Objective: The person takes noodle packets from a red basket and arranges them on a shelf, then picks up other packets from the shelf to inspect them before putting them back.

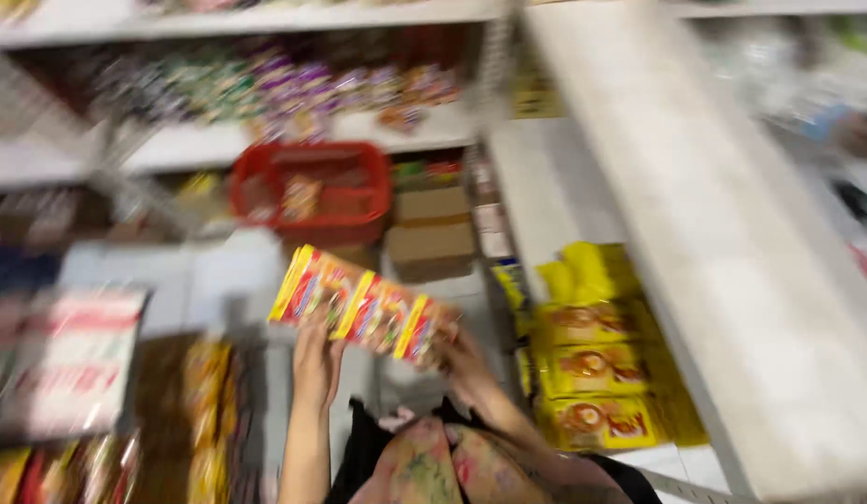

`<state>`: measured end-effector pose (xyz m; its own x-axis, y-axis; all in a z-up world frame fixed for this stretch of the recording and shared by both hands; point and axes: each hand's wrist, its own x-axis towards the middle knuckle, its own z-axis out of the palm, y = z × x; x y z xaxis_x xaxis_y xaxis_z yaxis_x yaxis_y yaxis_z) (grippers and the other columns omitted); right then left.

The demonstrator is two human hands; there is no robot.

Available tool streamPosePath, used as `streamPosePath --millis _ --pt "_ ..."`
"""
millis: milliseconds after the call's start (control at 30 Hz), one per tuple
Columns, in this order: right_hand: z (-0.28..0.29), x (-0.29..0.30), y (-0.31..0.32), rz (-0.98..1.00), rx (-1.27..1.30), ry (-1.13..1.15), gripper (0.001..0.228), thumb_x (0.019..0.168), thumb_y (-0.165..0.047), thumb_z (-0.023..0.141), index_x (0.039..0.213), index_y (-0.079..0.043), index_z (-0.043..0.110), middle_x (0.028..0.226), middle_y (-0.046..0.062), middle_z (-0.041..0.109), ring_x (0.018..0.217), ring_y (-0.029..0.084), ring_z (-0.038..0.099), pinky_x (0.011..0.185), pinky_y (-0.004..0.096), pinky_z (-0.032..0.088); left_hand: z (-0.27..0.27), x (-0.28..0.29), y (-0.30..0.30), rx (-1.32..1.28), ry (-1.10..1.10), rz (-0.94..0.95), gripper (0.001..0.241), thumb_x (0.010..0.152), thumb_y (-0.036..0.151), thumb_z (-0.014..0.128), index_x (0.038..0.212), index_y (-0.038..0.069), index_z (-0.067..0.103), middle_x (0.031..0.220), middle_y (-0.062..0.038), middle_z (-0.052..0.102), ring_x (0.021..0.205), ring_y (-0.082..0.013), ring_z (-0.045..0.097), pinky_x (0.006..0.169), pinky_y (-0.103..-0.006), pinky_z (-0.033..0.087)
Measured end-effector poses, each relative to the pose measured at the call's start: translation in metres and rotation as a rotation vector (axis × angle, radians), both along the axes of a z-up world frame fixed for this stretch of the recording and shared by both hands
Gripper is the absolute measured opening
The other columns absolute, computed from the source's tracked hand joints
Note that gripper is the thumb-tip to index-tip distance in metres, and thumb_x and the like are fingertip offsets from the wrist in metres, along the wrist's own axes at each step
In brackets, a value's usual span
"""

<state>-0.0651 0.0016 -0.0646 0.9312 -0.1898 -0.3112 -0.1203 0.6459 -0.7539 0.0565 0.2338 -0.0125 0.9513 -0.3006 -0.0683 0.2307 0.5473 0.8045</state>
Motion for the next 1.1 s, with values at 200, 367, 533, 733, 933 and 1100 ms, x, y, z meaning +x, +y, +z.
streamPosePath --millis 200,367,533,733,933,1100 --pt "0.031 0.050 0.055 0.307 -0.038 -0.253 0.029 0.110 -0.011 0.058 0.138 -0.004 0.052 0.107 0.009 0.068 0.092 0.022 0.068 0.081 0.039 0.058 0.030 -0.024 0.112 0.285 -0.118 0.227 0.043 0.104 0.020 0.058 0.141 -0.003 0.059 0.139 -0.011 0.064 0.126 -0.0203 0.060 0.109 -0.0375 0.046" --pt "0.050 0.080 0.131 0.524 -0.156 -0.240 0.046 0.101 -0.007 0.055 0.147 -0.008 0.045 0.125 0.007 0.062 0.104 0.020 0.065 0.084 0.038 0.055 0.095 -0.081 0.187 0.503 -0.294 0.496 0.036 0.102 0.018 0.058 0.131 -0.002 0.065 0.130 -0.007 0.069 0.122 -0.0139 0.061 0.106 -0.0281 0.045" --pt "0.057 0.098 0.202 0.856 -0.114 -0.447 0.056 0.104 -0.009 0.055 0.157 -0.001 0.039 0.151 0.012 0.055 0.138 0.024 0.054 0.115 0.041 0.044 0.166 -0.151 0.256 1.069 0.192 0.568 0.030 0.105 0.021 0.060 0.118 -0.003 0.073 0.097 -0.019 0.065 0.094 -0.0259 0.059 0.084 -0.0333 0.048" --pt "0.168 0.093 0.326 0.985 0.025 -0.759 0.099 0.093 -0.008 0.073 0.167 -0.018 0.008 0.154 0.017 0.048 0.139 0.029 0.050 0.116 0.044 0.041 0.230 -0.202 0.309 0.460 -0.520 1.029 0.044 0.108 -0.004 0.051 0.150 -0.004 0.037 0.147 -0.017 0.054 0.138 -0.0253 0.056 0.119 -0.0397 0.048" --pt "0.249 0.090 0.458 0.881 -0.037 -1.003 0.084 0.100 -0.003 0.075 0.166 -0.008 0.024 0.164 0.013 0.033 0.153 0.028 0.039 0.129 0.043 0.036 0.290 -0.213 0.398 0.658 -0.868 1.471 0.077 0.117 -0.004 0.058 0.165 0.017 0.001 0.153 -0.016 0.051 0.131 -0.0228 0.058 0.116 -0.0367 0.046" --pt "0.333 0.162 0.579 0.937 -0.072 -1.117 0.058 0.106 -0.008 0.072 0.150 -0.009 0.033 0.142 0.017 0.059 0.126 0.026 0.061 0.103 0.043 0.057 0.303 -0.217 0.490 1.368 -0.589 1.784 0.061 0.114 0.007 0.069 0.157 0.014 0.026 0.130 -0.013 0.068 0.108 -0.0241 0.065 0.101 -0.0390 0.053"
